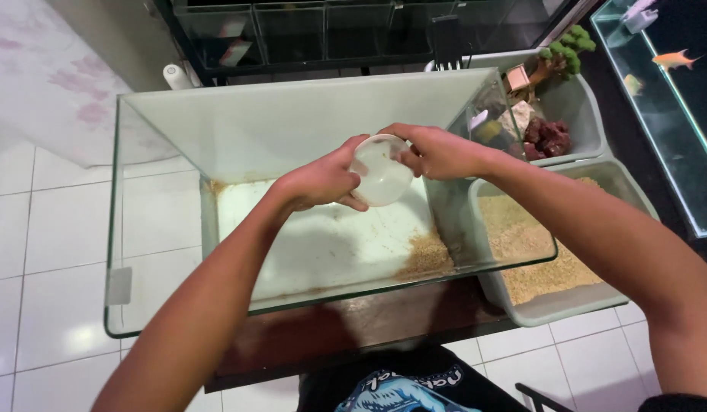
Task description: Removing the remaining sand from the bottom of an aquarium using a small cup and hands to transfer it into a plastic bin.
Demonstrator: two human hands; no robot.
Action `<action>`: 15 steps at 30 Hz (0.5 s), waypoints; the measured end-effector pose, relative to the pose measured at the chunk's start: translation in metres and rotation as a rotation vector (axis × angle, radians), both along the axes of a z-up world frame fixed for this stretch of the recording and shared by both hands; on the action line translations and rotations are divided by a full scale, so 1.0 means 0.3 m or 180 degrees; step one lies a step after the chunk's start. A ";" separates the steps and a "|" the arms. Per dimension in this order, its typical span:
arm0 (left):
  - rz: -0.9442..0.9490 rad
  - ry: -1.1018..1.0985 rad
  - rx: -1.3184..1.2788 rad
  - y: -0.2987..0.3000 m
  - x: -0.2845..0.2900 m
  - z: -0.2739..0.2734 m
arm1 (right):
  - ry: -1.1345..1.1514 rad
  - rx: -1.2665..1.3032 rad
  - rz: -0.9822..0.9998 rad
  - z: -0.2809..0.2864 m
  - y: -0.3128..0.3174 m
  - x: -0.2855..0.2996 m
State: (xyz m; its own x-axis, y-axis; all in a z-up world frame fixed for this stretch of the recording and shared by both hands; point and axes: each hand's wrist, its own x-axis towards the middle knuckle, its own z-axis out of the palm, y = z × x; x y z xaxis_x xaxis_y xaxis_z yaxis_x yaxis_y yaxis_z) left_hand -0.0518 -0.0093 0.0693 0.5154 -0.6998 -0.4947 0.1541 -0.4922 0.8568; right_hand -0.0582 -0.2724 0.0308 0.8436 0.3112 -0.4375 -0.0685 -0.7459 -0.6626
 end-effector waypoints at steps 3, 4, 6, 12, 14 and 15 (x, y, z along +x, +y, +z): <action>0.0110 0.0378 -0.0180 -0.012 -0.042 -0.006 | 0.0128 -0.0108 0.0169 0.000 -0.017 -0.004; 0.0064 0.0436 -0.0126 -0.012 -0.052 -0.017 | 0.0347 0.0000 0.0260 -0.001 -0.015 -0.012; -0.0528 0.0058 0.0489 -0.017 0.024 -0.161 | 0.0017 -0.0777 0.1085 -0.089 -0.016 -0.010; -0.1367 -0.1674 0.2253 0.101 0.215 -0.293 | -0.1026 -0.2512 0.2770 -0.566 -0.062 0.001; -0.1088 -0.1773 0.2260 0.144 0.238 -0.227 | -0.1291 -0.2592 0.3048 -0.666 -0.011 -0.006; -0.0947 -0.1770 0.2280 0.158 0.253 -0.216 | -0.1165 -0.2551 0.3389 -0.695 0.033 -0.008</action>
